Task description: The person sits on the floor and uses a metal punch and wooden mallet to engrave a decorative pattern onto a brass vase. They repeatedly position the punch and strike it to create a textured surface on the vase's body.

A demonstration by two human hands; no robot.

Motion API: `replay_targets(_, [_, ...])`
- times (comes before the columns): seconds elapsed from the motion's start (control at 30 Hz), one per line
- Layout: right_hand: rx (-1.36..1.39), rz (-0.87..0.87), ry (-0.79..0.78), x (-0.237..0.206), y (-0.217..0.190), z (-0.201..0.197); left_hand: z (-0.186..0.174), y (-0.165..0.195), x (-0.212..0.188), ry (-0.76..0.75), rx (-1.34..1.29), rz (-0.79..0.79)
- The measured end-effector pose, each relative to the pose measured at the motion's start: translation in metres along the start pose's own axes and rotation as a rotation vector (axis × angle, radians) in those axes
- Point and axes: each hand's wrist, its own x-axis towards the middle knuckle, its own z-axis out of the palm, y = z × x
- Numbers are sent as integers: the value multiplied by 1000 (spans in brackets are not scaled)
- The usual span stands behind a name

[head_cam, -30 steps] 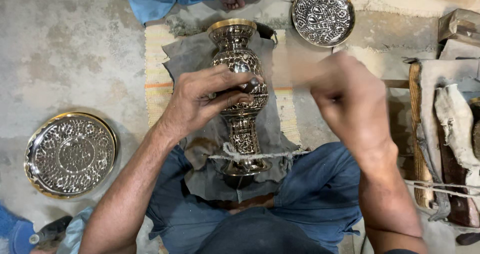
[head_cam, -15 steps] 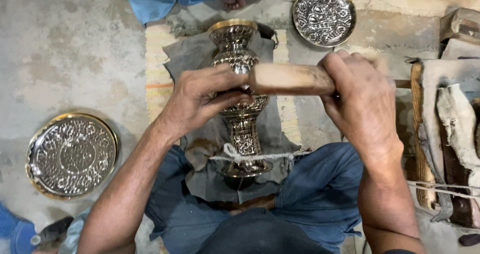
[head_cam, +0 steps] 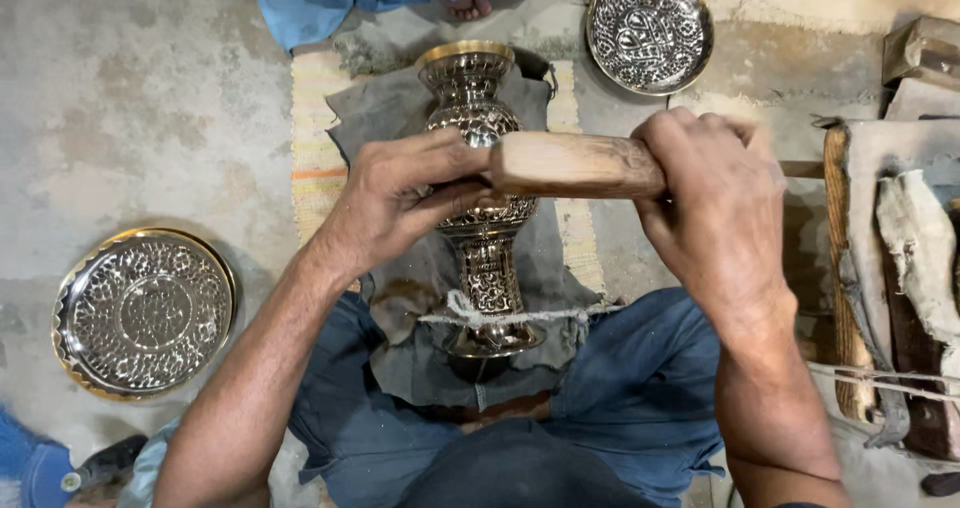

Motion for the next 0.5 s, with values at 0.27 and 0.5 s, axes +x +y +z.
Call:
replay_targets(0.27, [83,23,92,2,3,2,0,3,3,2,-2,-76])
replay_targets(0.5, [704,307,120,8,9,4,3,13,2,42,-30,-158])
